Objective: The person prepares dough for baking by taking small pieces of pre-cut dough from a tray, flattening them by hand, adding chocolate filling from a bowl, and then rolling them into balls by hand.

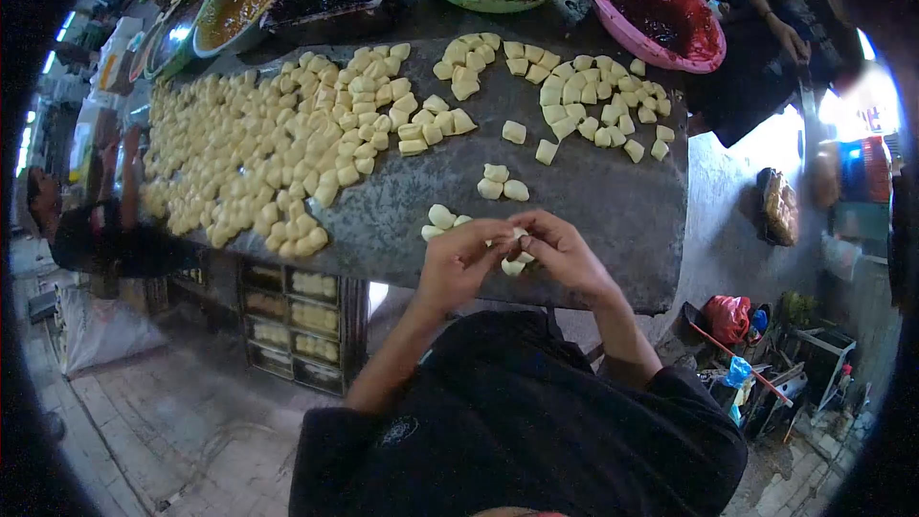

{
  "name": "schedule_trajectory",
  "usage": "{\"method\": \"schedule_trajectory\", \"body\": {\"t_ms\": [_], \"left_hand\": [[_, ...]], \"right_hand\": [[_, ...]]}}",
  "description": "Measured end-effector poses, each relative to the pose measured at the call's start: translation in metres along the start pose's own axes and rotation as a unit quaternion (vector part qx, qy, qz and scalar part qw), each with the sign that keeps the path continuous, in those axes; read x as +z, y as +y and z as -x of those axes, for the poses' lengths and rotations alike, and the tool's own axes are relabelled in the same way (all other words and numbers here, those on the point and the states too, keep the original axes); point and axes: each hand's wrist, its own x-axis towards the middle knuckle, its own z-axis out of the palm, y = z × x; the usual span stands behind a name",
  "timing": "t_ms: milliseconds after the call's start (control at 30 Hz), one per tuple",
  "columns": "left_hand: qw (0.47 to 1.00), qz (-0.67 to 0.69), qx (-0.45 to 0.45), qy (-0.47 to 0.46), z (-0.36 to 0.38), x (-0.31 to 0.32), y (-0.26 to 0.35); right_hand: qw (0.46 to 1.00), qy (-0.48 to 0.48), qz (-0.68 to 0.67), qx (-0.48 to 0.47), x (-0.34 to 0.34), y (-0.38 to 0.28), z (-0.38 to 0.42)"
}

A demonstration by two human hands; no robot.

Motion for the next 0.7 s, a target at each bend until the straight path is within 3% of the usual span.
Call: {"method": "schedule_trajectory", "body": {"t_ms": [33, 67, 133, 200, 267, 400, 500, 633, 700], "left_hand": [[0.996, -0.071, 0.050, 0.012, -0.011, -0.002, 0.003], [0.998, -0.041, 0.028, 0.038, -0.017, -0.001, 0.000], [0.996, 0.019, -0.013, 0.092, -0.023, 0.000, -0.007], [0.986, 0.095, -0.046, 0.130, -0.021, -0.010, -0.023], [0.962, 0.191, -0.058, 0.185, -0.020, -0.017, -0.026], [0.964, 0.194, 0.003, 0.183, -0.009, -0.038, -0.027], [0.967, 0.195, 0.026, 0.164, -0.001, -0.047, -0.029], [0.977, 0.165, 0.055, 0.125, 0.025, -0.075, -0.022], [0.976, 0.176, 0.015, 0.130, 0.044, -0.086, -0.018]], "right_hand": [[0.999, -0.029, 0.014, 0.033, -0.013, -0.005, -0.010], [0.996, -0.059, 0.028, 0.065, -0.024, -0.008, -0.019], [0.994, 0.019, 0.097, -0.042, -0.052, 0.021, -0.057], [0.961, 0.101, 0.197, -0.168, -0.082, 0.064, -0.100], [0.946, 0.095, 0.275, -0.141, -0.085, 0.066, -0.103], [0.916, 0.116, 0.353, -0.149, -0.064, 0.047, -0.094], [0.819, 0.087, 0.506, -0.257, -0.059, 0.054, -0.100], [0.881, 0.093, 0.447, -0.125, -0.050, 0.047, -0.091], [0.831, 0.112, 0.513, -0.185, -0.045, 0.056, -0.089]]}}
